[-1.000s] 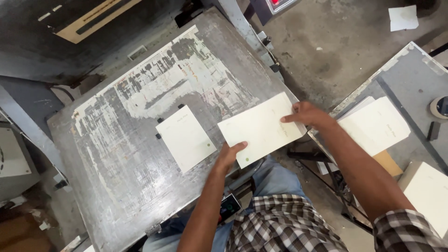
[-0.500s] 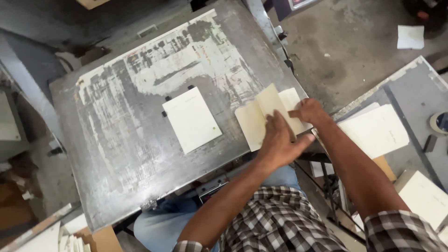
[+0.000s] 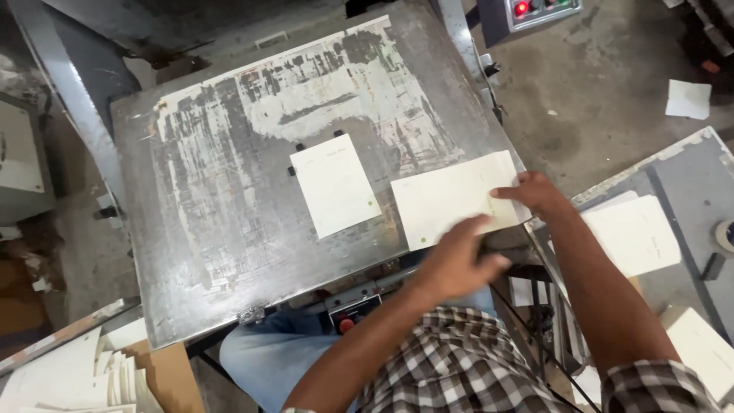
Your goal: Organizing and stacking white notebooks or paper pads on a machine bed.
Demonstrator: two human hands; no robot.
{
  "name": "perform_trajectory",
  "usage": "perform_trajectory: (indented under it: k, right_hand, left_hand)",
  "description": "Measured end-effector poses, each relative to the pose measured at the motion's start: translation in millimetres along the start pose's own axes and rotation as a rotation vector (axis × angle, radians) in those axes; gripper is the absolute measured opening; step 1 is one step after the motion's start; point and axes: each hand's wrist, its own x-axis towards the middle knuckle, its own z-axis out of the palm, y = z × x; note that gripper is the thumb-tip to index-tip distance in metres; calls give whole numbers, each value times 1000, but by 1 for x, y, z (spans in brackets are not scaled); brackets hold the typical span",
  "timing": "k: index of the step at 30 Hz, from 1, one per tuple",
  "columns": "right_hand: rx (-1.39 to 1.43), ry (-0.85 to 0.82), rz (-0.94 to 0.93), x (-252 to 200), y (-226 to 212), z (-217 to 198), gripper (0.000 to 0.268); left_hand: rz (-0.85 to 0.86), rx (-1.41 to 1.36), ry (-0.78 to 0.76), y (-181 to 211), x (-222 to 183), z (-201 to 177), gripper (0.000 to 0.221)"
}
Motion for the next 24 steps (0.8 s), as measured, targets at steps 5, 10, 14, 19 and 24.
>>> perform_trajectory:
  k: [5, 10, 14, 19, 24]
  right_hand:
    - [262, 27, -112, -45, -21, -2, 59]
    - [236, 123, -188, -90, -43, -3, 65]
    - [133, 181, -333, -141, -77, -4, 72]
    - [-172, 236, -398, -176, -92, 2, 83]
    - [-334, 285, -542, -180, -88, -2, 91]
  left_hand:
    - [-94, 231, 808, -123, -18, -27, 83]
    - [-331, -240, 774, -163, -7, -25, 107]
    - [-386, -725, 640, -176, 0, -34, 115]
    - [-237, -1079, 419, -170, -15, -49, 109]
    - [-233, -1157, 362, -169, -27, -46, 94]
